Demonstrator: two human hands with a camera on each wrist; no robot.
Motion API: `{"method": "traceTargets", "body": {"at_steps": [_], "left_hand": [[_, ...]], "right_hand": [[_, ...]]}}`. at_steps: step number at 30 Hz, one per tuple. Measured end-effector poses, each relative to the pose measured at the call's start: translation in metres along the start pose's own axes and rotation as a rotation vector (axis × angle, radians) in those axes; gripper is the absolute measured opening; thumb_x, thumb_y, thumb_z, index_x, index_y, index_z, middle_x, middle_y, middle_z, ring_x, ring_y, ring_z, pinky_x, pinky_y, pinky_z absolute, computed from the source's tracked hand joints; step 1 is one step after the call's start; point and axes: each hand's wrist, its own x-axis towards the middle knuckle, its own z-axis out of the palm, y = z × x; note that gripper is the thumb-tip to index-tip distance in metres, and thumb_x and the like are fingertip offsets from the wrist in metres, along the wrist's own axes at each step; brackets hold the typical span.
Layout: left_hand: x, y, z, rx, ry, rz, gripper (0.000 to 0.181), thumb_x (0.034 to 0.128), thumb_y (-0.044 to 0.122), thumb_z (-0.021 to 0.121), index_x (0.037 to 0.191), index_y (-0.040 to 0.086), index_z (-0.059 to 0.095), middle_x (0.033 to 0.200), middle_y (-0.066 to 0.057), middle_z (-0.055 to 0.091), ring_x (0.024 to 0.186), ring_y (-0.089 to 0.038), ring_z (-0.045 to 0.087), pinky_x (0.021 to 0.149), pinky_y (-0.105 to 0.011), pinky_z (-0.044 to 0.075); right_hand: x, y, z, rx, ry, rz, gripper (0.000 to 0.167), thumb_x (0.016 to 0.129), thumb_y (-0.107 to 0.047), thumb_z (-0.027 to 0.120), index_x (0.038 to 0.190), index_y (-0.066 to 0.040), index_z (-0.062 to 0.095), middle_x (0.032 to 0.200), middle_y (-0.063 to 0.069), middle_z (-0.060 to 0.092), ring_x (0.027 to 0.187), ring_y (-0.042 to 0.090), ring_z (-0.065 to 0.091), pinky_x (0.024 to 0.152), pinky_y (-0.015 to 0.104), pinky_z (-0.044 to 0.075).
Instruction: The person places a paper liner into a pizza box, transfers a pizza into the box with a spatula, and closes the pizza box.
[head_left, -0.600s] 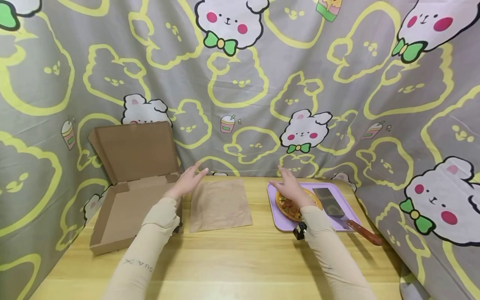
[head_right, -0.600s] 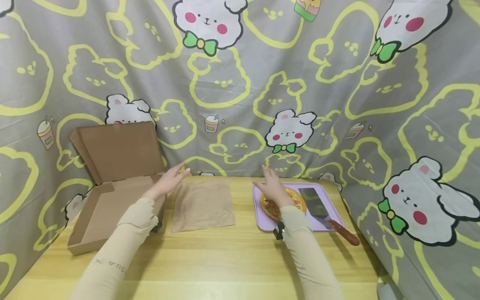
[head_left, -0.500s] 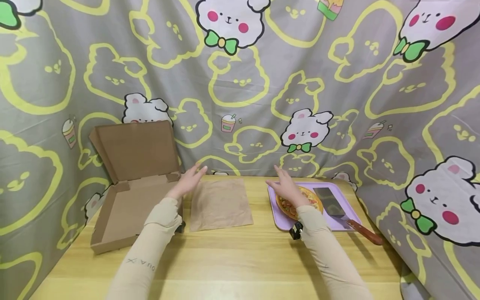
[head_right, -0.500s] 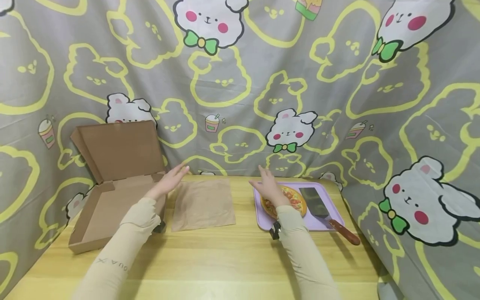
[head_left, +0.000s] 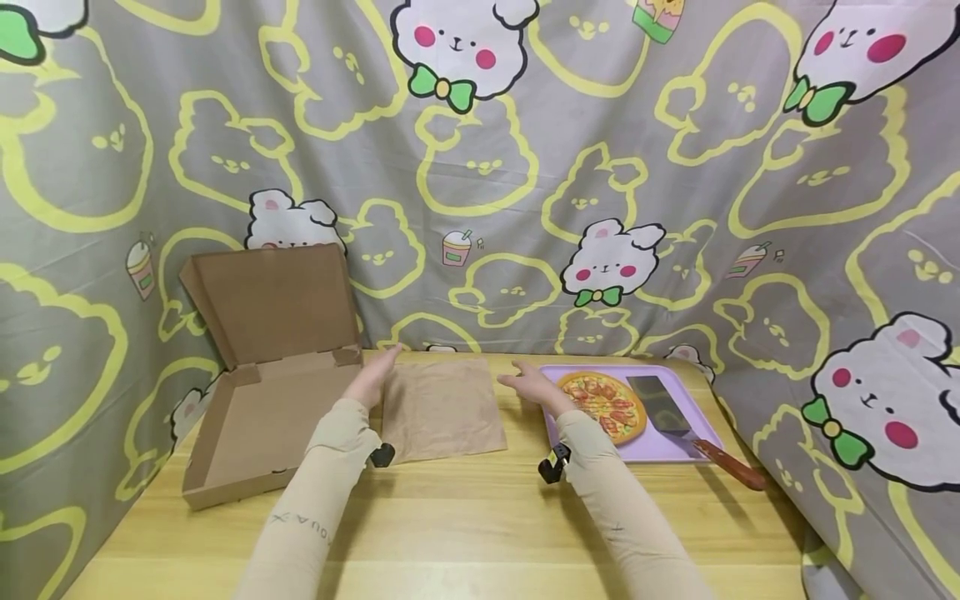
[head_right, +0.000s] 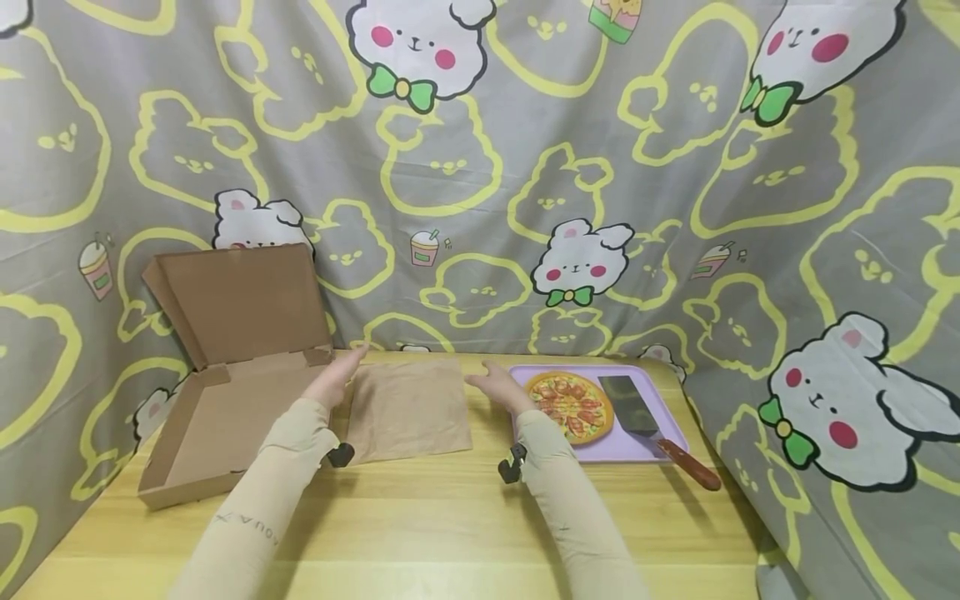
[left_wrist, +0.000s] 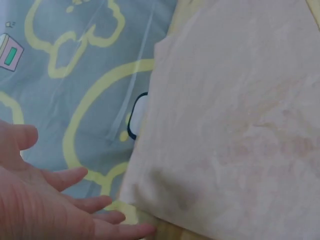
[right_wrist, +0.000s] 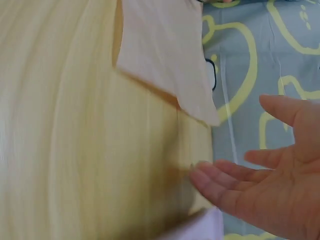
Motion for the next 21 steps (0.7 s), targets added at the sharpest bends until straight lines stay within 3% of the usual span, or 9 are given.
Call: {"method": "traceTargets", "body": {"at_steps": [4, 7, 14, 18, 21], "left_hand": [[0.001, -0.005, 0.002, -0.077, 0.001, -0.009, 0.069, 0.1053, 0.041, 0.030, 0.155, 0.001, 0.004, 0.163, -0.018, -0.010, 0.151, -0.037, -0.010, 0.123, -0.050, -0.003], [0.002, -0.009, 0.002, -0.106, -0.001, -0.015, 0.068, 0.1056, 0.039, 0.030, 0.155, 0.001, 0.003, 0.163, -0.018, -0.011, 0.150, -0.037, -0.010, 0.123, -0.050, -0.002], [0.003, -0.013, 0.003, -0.156, 0.019, -0.037, 0.067, 0.1050, 0.037, 0.032, 0.156, 0.002, 0.005, 0.163, -0.019, -0.008, 0.151, -0.037, -0.008, 0.124, -0.048, 0.000], [0.003, -0.011, 0.005, -0.191, 0.060, -0.032, 0.066, 0.1050, 0.033, 0.034, 0.155, 0.000, 0.007, 0.163, -0.019, -0.006, 0.151, -0.037, -0.005, 0.124, -0.047, 0.000], [0.002, -0.012, 0.006, -0.202, 0.084, -0.044, 0.068, 0.1047, 0.034, 0.035, 0.156, 0.002, 0.005, 0.164, -0.018, -0.004, 0.151, -0.037, -0.001, 0.123, -0.054, 0.003]], "right_hand": [[-0.001, 0.000, 0.005, 0.247, -0.072, 0.140, 0.072, 0.099, -0.035, 0.053, 0.154, -0.002, 0.019, 0.149, 0.026, 0.038, 0.131, 0.040, 0.046, 0.100, 0.049, 0.048], [0.000, 0.001, 0.009, 0.347, -0.079, 0.173, 0.070, 0.099, -0.032, 0.053, 0.153, -0.001, 0.020, 0.145, 0.028, 0.040, 0.126, 0.037, 0.048, 0.095, 0.049, 0.051], [0.001, -0.001, 0.016, 0.440, -0.081, 0.209, 0.067, 0.099, -0.028, 0.054, 0.152, -0.002, 0.022, 0.141, 0.028, 0.039, 0.101, 0.024, 0.051, 0.079, 0.039, 0.055], [0.002, -0.001, 0.016, 0.454, -0.071, 0.220, 0.062, 0.099, -0.027, 0.054, 0.149, -0.002, 0.027, 0.133, 0.025, 0.041, 0.098, 0.023, 0.052, 0.074, 0.036, 0.054], [0.001, -0.001, 0.016, 0.474, -0.058, 0.233, 0.055, 0.098, -0.026, 0.054, 0.144, -0.003, 0.034, 0.126, 0.022, 0.042, 0.097, 0.023, 0.052, 0.073, 0.036, 0.053]]}}
